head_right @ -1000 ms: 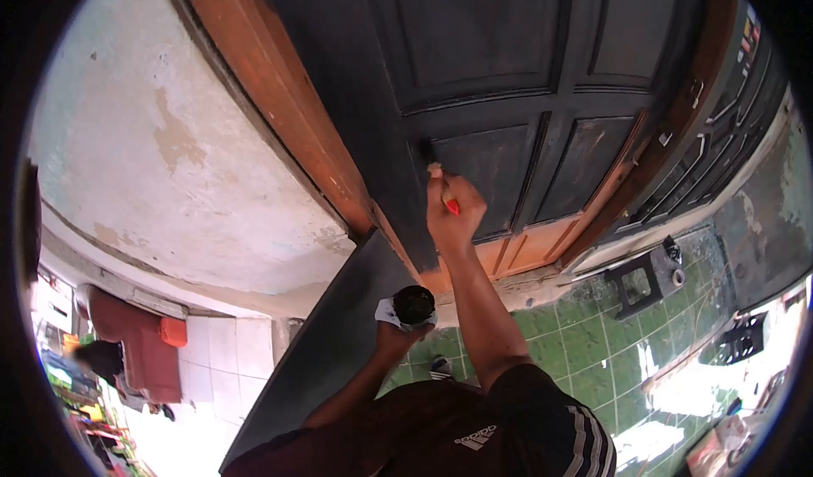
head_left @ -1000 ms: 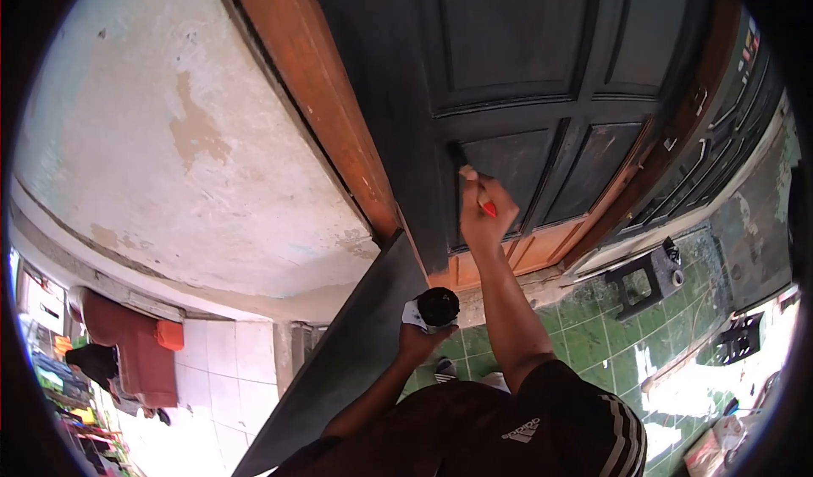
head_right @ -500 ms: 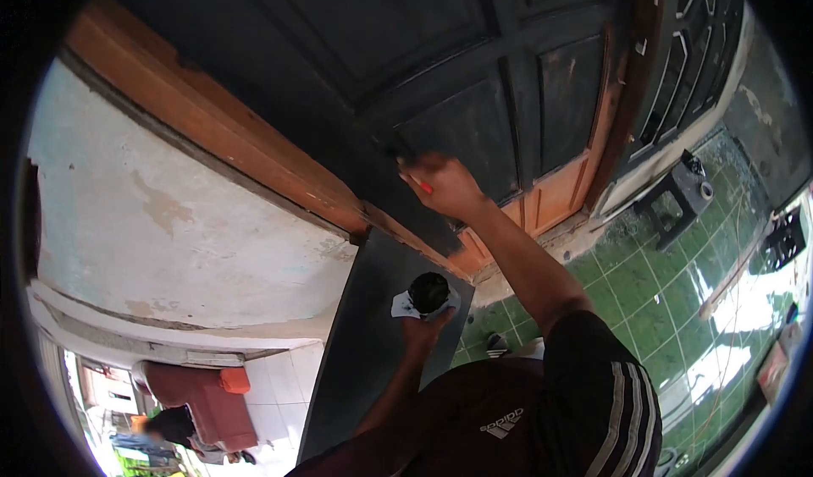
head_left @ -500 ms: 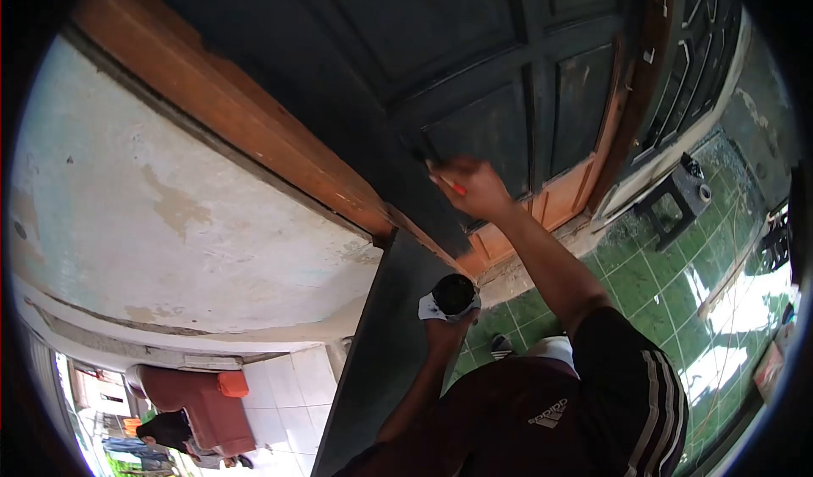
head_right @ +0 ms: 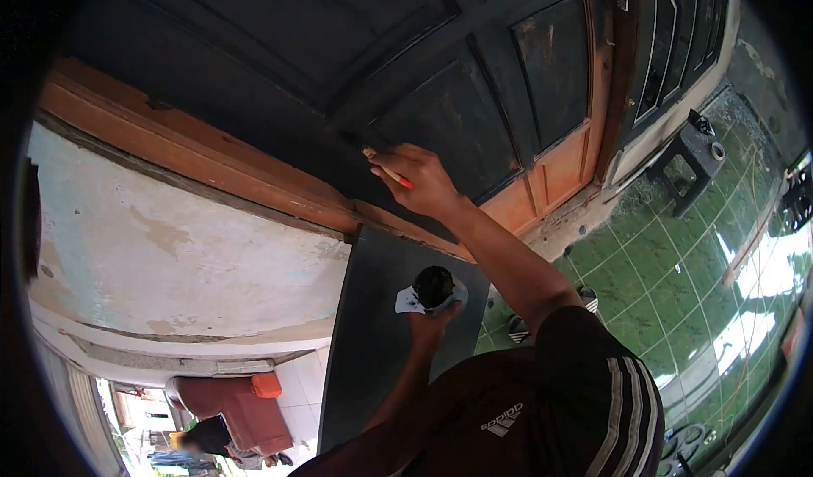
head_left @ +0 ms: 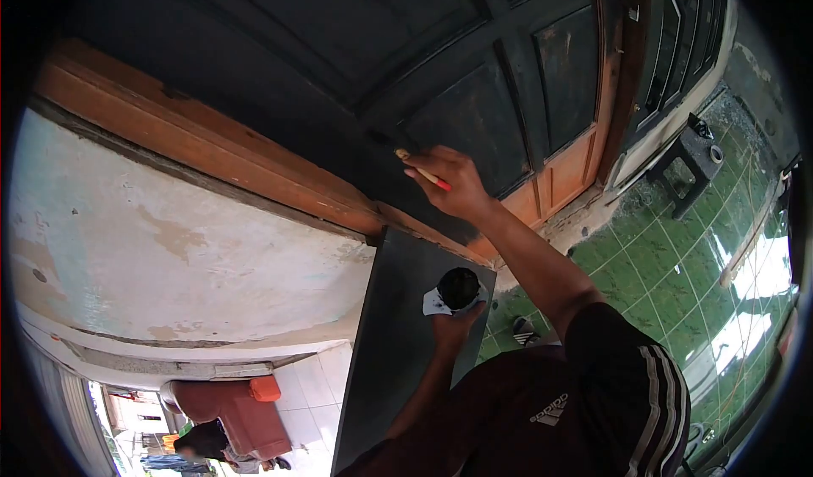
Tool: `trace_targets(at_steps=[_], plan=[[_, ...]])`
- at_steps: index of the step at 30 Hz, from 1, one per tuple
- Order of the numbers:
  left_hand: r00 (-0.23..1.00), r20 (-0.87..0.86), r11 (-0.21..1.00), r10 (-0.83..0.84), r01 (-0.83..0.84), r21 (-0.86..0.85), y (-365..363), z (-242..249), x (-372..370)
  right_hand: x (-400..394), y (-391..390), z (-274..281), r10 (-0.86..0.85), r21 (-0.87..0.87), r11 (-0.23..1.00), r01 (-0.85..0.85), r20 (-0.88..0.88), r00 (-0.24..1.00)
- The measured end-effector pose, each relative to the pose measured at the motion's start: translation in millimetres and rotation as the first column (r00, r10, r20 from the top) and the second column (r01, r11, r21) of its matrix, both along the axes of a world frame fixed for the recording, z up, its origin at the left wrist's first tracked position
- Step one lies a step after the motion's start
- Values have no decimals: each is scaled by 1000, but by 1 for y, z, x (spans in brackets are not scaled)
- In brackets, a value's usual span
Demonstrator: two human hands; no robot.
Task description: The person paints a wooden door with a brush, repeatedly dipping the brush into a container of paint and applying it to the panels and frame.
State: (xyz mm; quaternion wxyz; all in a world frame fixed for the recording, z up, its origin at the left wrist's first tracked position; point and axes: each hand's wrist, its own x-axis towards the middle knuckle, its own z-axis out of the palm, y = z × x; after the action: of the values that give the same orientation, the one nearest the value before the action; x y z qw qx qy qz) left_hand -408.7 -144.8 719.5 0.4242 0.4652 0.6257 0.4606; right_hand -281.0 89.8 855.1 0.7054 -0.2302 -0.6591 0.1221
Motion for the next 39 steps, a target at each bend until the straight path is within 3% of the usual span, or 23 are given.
trace_targets(at_steps=[2, 5, 9, 14, 17, 20, 23, 26, 30, 32, 34, 36, 38, 39], plan=[[1000, -13, 1000, 6, -6, 18, -2, 0, 1, -5, 5, -9, 37, -53, 998, -31, 107, 994], [999, -53, 999, -2, 4, 43, -2, -14, -5, -2, 4, -11, -2, -96, 995, 10, 85, 996], [1000, 19, 1000, 23, -23, 19, -3, -8, -1, 8, 8, 1, -92, -24, 995, 95, 84, 992], [997, -78, 996, 7, 0, 87, -2, -3, -4, 8, 9, 6, -224, 11, 975, 224, 103, 969], [1000, -16, 999, 8, -7, 41, -3, -1, -2, 0, 5, 19, -13, -13, 1000, 13, 41, 999], [1000, -12, 999, -11, 11, 48, -6, -1, -4, -5, -8, 25, 65, 61, 996, -65, -1, 998], [996, -80, 999, -35, 38, 29, -3, -3, -8, 12, -20, 23, -75, 1, 997, 75, -68, 995], [992, -126, 999, -23, 19, -38, -7, -6, -10, -1, -1, -6, -125, -60, 990, 131, 94, 988], [999, 32, 1000, 29, -29, 11, -7, -10, -6, -20, -13, 21, -4, 57, 998, 5, -27, 1000], [999, -37, 999, 14, -13, 39, -6, -9, -7, -13, -26, 31, 6, 62, 998, -1, -69, 998], [999, -53, 998, 3, 0, 57, -5, -9, -10, -15, -23, 9, -2, -62, 998, -16, -273, 962], [1000, -15, 999, -8, 9, 52, -9, -12, -12, -24, -18, -3, -20, -277, 950, -143, -512, 859], [1000, -19, 999, -1, 2, 37, -10, -10, -11, -40, -10, 0, -122, -488, 774, -403, -739, 662], [1000, -24, 1000, 2, -2, 29, -10, -7, -11, -49, -12, 1, -87, -437, 760, -481, -802, 591]])
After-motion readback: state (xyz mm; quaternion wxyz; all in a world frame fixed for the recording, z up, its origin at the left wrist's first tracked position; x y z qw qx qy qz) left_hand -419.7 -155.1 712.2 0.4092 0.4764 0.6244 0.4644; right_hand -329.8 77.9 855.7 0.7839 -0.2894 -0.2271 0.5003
